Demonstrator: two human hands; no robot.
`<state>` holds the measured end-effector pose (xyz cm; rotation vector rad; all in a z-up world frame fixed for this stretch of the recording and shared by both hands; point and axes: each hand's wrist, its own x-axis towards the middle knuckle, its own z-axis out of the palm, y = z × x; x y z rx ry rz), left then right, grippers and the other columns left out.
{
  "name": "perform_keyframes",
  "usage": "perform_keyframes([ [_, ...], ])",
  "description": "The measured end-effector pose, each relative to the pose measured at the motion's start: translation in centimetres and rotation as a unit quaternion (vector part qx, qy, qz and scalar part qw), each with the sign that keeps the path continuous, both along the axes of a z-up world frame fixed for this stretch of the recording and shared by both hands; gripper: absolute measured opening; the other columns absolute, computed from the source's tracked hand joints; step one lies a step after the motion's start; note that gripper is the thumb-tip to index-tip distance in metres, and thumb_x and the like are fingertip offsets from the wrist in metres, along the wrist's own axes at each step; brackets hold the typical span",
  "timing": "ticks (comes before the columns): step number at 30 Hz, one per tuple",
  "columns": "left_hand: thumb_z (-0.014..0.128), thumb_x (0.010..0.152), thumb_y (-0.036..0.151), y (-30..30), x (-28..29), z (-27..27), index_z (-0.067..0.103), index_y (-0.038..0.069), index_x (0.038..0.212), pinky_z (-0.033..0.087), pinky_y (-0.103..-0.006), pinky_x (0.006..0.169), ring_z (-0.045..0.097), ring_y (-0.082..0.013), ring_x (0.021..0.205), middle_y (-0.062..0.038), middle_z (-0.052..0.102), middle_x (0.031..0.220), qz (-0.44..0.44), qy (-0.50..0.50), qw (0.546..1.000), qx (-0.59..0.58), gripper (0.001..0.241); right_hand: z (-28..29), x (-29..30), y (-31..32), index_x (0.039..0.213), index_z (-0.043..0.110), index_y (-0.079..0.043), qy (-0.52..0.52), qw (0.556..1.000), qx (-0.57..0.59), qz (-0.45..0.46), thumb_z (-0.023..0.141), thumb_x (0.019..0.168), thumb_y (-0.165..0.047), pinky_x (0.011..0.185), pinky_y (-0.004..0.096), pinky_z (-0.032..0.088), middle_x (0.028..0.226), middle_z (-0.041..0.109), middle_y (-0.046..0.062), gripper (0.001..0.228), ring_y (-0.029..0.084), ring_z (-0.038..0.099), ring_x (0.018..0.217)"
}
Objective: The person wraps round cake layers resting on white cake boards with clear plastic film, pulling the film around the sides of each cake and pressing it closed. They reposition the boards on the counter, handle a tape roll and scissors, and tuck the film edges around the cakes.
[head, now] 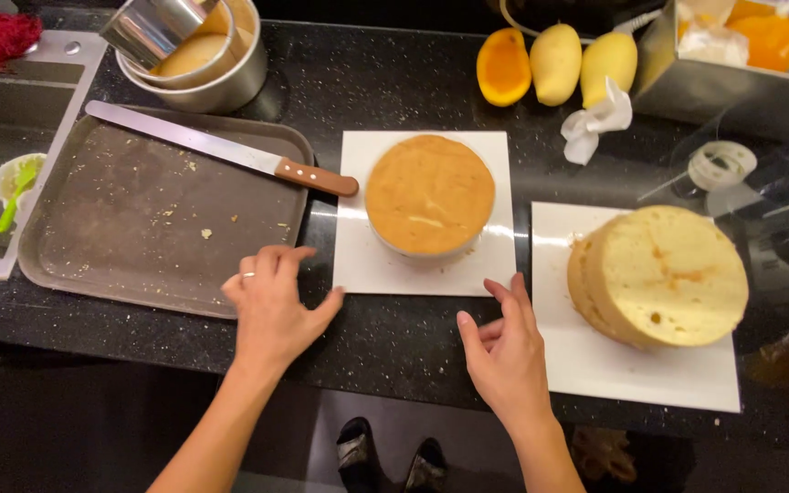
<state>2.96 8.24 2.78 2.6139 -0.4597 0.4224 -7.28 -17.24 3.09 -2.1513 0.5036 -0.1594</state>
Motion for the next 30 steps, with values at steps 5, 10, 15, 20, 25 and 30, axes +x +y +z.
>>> perform_keyframes([
  [5,0.081,0.077,0.029,4.2,1.0,-1.5,0.070,0.016,0.101,0.032,-0.0410,0.084,0.058,-0.0206,0.088,0.002,0.064,0.085,0.063,0.029,0.997,0.034,0.029,-0.1,0.6,0.5,0.131,0.061,-0.004,0.028,0.999,-0.028,-0.028,0.074,0.084,-0.026,0.062,0.028,0.057,0.159,0.039,0.029,0.054,0.017,0.065,0.054],
  [10,0.079,0.085,0.028,6.0,2.2,-4.2,0.071,0.014,0.091,0.031,-0.0386,0.081,0.058,-0.0166,0.066,0.004,0.060,0.069,0.046,-0.030,0.998,-0.032,0.018,-1.4,0.8,0.6,0.124,0.066,-0.001,-0.056,0.993,-0.104,0.007,0.081,0.081,-0.033,0.073,0.032,0.056,0.152,0.035,0.041,0.056,0.017,0.069,0.078],
  [15,0.079,0.089,0.030,9.0,3.1,-4.5,0.074,0.014,0.096,0.030,-0.0384,0.084,0.059,-0.0142,0.066,0.004,0.065,0.075,0.077,-0.029,0.996,-0.022,0.018,0.4,1.9,1.5,0.122,0.063,-0.002,0.023,0.997,-0.076,0.005,0.081,0.076,-0.038,0.071,0.034,0.058,0.156,0.028,0.039,0.061,0.023,0.066,0.059],
  [20,0.078,0.092,0.032,12.0,2.3,-4.8,0.075,0.014,0.101,0.030,-0.0378,0.087,0.059,-0.0161,0.074,0.003,0.064,0.080,0.089,-0.032,0.995,-0.016,0.020,-0.2,2.0,1.6,0.122,0.063,-0.004,0.087,0.994,-0.062,-0.022,0.079,0.076,-0.041,0.077,0.037,0.058,0.161,0.026,0.033,0.061,0.030,0.072,0.069],
  [25,0.081,0.097,0.034,12.6,0.2,-5.4,0.072,0.012,0.113,0.030,-0.0378,0.095,0.063,-0.0155,0.095,0.005,0.067,0.091,0.126,-0.034,0.991,0.039,0.029,0.2,1.9,2.4,0.113,0.064,-0.004,0.003,0.997,-0.072,0.009,0.080,0.083,-0.039,0.106,0.043,0.045,0.157,0.026,0.039,0.049,0.045,0.048,0.138],
  [30,0.081,0.084,0.028,5.6,-2.4,-2.0,0.066,0.007,0.121,0.039,-0.0443,0.101,0.060,-0.0283,0.111,-0.010,0.067,0.119,0.022,0.015,0.997,-0.077,0.045,-0.4,1.4,2.6,0.114,0.064,-0.005,0.007,0.997,-0.074,0.005,0.080,0.082,-0.035,0.098,0.042,0.050,0.156,0.031,0.037,0.047,0.044,0.057,0.129],
])
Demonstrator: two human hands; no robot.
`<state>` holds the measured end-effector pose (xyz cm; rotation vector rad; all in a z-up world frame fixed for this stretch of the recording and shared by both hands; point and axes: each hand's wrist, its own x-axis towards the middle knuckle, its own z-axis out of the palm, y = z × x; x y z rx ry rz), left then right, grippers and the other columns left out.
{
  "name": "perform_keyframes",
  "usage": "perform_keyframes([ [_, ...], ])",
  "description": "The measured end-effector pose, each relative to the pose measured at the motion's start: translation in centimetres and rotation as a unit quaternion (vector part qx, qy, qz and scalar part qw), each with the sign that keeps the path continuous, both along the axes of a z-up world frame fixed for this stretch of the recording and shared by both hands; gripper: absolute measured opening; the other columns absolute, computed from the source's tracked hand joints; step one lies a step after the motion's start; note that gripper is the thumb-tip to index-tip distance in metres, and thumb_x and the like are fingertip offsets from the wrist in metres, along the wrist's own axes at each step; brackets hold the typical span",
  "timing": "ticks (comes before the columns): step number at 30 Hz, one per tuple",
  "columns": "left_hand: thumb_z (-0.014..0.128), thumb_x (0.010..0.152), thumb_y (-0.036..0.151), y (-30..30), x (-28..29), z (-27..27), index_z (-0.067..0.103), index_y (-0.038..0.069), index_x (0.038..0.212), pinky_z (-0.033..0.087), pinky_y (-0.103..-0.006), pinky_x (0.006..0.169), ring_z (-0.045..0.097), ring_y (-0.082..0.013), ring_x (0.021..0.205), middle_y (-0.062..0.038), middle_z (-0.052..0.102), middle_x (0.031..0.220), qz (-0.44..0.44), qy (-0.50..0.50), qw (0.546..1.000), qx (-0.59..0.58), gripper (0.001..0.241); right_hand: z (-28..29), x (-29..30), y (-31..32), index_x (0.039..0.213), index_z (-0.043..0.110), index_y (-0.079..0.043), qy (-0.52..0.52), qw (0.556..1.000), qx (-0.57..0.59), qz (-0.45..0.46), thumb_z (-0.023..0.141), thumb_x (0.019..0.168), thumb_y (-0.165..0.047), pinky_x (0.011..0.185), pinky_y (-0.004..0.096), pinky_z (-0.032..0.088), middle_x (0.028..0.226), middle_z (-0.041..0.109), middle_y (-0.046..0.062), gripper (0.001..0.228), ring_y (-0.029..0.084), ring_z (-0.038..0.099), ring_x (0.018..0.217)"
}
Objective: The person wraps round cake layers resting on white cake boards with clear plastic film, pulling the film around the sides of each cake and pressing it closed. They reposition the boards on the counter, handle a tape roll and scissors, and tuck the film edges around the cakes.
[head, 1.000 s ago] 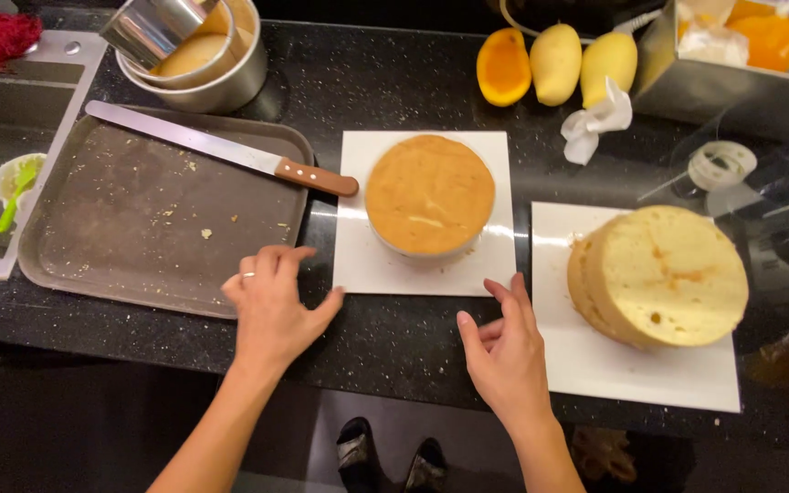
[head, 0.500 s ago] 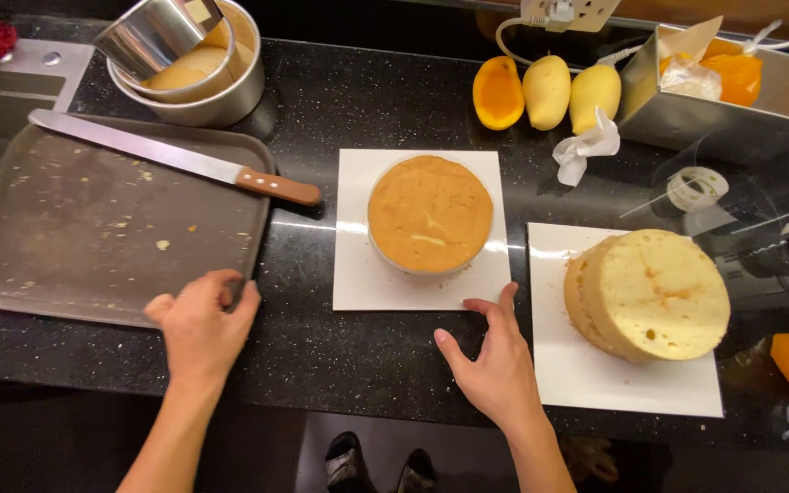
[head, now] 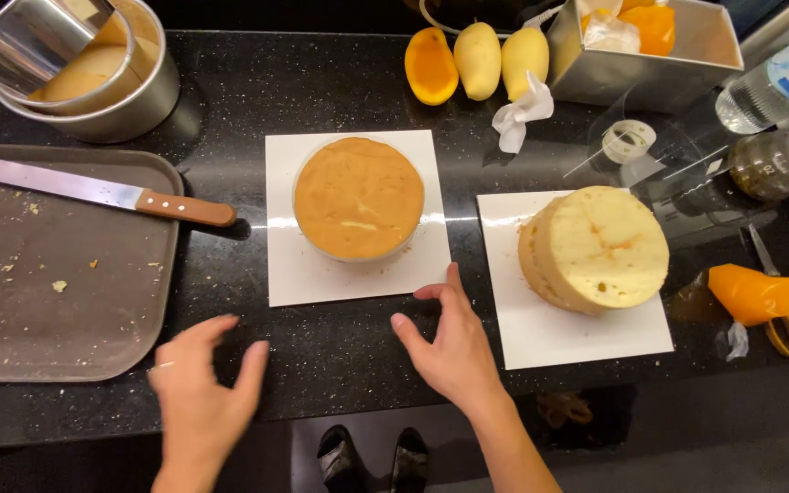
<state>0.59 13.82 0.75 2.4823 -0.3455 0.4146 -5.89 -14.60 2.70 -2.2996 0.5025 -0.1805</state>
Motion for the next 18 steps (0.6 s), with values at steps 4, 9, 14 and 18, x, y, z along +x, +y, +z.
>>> perform_keyframes([
  [4,0.078,0.084,0.021,-3.9,0.4,-0.1,0.057,-0.001,0.131,0.043,-0.0461,0.108,0.054,-0.0387,0.125,-0.022,0.060,0.139,-0.068,0.020,0.994,-0.085,0.056,2.4,1.2,0.3,0.132,0.056,-0.005,0.071,0.988,0.055,-0.122,0.078,0.081,-0.031,0.060,0.035,0.052,0.094,0.076,0.014,0.062,0.025,0.060,0.061],
  [9,0.075,0.089,0.025,-6.1,1.2,-0.3,0.049,-0.004,0.140,0.036,-0.0491,0.109,0.048,-0.0404,0.131,-0.026,0.055,0.144,-0.057,0.078,0.992,-0.087,0.064,2.5,1.4,0.1,0.122,0.061,-0.003,0.035,0.977,0.149,-0.147,0.075,0.084,-0.027,0.044,0.028,0.041,0.061,0.060,0.002,0.047,0.008,0.045,0.043],
  [14,0.072,0.087,0.031,-6.8,1.7,0.5,0.049,0.001,0.140,0.032,-0.0482,0.111,0.047,-0.0361,0.133,-0.019,0.059,0.139,-0.012,0.198,0.972,-0.125,0.064,1.2,1.2,-0.1,0.122,0.059,-0.002,0.022,0.966,0.207,-0.153,0.076,0.085,-0.025,0.043,0.027,0.045,0.049,0.049,0.003,0.047,0.007,0.047,0.040],
  [18,0.075,0.086,0.030,-7.2,2.4,-0.1,0.050,0.002,0.141,0.030,-0.0500,0.113,0.046,-0.0377,0.134,-0.021,0.058,0.139,-0.008,0.170,0.979,-0.114,0.067,-0.2,1.2,0.2,0.117,0.060,0.000,-0.024,0.957,0.246,-0.152,0.078,0.086,-0.022,0.045,0.027,0.053,0.104,0.054,0.012,0.043,0.004,0.043,0.046],
])
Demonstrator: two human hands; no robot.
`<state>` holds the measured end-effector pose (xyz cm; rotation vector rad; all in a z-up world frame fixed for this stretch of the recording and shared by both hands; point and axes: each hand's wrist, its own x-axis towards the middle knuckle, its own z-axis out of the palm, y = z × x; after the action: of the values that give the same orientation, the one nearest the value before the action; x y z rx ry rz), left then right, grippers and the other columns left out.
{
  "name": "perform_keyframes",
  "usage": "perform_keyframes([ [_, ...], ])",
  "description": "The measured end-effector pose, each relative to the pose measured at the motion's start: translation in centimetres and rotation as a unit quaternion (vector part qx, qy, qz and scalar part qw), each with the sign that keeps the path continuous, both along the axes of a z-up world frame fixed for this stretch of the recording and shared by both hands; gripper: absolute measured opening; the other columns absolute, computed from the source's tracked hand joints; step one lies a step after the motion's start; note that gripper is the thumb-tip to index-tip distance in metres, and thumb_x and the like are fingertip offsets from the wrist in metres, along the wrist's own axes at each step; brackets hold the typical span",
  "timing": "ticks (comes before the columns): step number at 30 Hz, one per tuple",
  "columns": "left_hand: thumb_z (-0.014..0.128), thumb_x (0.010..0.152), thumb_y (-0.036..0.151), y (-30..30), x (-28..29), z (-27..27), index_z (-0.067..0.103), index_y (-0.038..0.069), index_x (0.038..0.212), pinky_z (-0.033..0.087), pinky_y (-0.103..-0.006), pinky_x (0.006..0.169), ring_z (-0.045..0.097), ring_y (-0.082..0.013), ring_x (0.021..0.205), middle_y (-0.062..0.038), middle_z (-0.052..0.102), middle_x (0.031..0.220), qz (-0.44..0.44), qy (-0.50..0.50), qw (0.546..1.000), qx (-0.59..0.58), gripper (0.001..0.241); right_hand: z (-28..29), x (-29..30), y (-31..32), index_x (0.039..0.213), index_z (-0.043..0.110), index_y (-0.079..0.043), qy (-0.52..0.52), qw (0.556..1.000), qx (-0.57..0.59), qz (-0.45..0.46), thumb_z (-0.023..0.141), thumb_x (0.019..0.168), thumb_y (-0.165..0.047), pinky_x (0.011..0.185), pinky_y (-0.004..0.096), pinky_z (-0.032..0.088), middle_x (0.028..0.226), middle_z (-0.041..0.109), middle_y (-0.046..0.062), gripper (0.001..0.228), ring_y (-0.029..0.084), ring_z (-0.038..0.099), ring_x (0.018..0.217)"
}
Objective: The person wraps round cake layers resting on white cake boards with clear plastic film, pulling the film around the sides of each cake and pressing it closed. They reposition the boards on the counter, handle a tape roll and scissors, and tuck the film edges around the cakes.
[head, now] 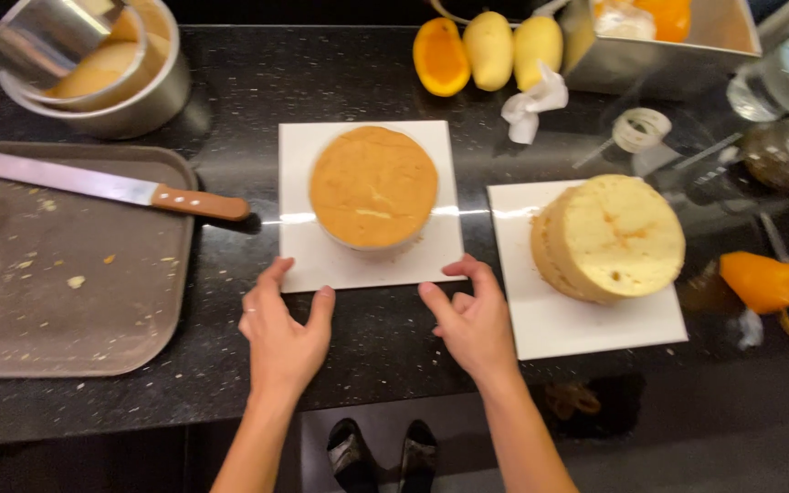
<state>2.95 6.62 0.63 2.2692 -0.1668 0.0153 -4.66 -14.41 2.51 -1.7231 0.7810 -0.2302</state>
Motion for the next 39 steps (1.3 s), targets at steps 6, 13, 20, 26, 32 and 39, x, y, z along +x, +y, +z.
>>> perform_keyframes([
  [6,0.076,0.089,0.030,1.5,2.0,-1.2,0.054,0.003,0.141,0.033,-0.0507,0.115,0.048,-0.0426,0.135,-0.024,0.056,0.143,0.023,-0.042,0.999,0.013,0.063,-0.8,-0.6,-0.1,0.116,0.057,-0.001,-0.101,0.989,0.102,0.032,0.077,0.084,-0.017,0.051,0.024,0.056,0.157,0.044,0.018,0.042,0.000,0.048,0.054],
  [13,0.073,0.091,0.015,-2.8,-5.3,2.3,0.059,0.004,0.124,0.042,-0.0425,0.112,0.056,-0.0345,0.124,-0.016,0.062,0.131,-0.019,-0.129,0.989,-0.075,0.037,3.1,-7.6,-2.7,0.115,0.062,-0.001,-0.083,0.996,-0.011,-0.031,0.069,0.090,-0.003,0.058,0.022,0.051,0.113,0.074,0.010,0.027,0.004,0.058,0.061],
  [20,0.067,0.090,0.021,-13.8,-9.8,2.6,0.057,0.004,0.133,0.051,-0.0374,0.098,0.065,-0.0268,0.119,-0.012,0.066,0.132,-0.210,0.096,0.950,-0.209,0.048,-1.4,-14.2,-16.5,0.112,0.058,-0.002,-0.103,0.930,-0.273,-0.224,0.063,0.086,0.002,0.079,0.030,0.058,0.109,0.071,0.010,0.027,0.019,0.071,0.091],
  [26,0.052,0.100,0.033,-22.0,-7.3,-0.2,0.046,-0.001,0.139,0.046,-0.0390,0.107,0.060,-0.0287,0.127,-0.021,0.060,0.137,-0.139,0.207,0.928,-0.276,0.052,-6.3,-14.5,-24.7,0.105,0.057,-0.002,0.065,0.908,-0.368,-0.189,0.069,0.082,-0.012,0.093,0.048,0.049,0.113,0.070,0.017,0.029,0.036,0.063,0.102],
  [32,0.038,0.103,0.053,-25.2,-3.3,0.8,0.048,-0.004,0.138,0.043,-0.0437,0.111,0.056,-0.0318,0.134,-0.024,0.058,0.142,0.001,0.261,0.948,-0.182,0.068,-1.8,-14.7,-21.0,0.102,0.054,-0.002,0.049,0.912,-0.385,-0.130,0.073,0.078,-0.015,0.088,0.050,0.047,0.099,0.064,0.019,0.033,0.040,0.058,0.097],
  [39,0.017,0.098,0.071,-27.9,3.2,0.9,0.036,0.006,0.152,0.031,-0.0515,0.113,0.037,-0.0333,0.143,-0.016,0.038,0.157,-0.044,0.343,0.938,-0.002,0.087,1.4,-18.1,-15.8,0.104,0.056,-0.004,0.146,0.976,-0.121,-0.105,0.077,0.077,-0.021,0.083,0.040,0.054,0.101,0.060,0.014,0.038,0.026,0.066,0.091],
])
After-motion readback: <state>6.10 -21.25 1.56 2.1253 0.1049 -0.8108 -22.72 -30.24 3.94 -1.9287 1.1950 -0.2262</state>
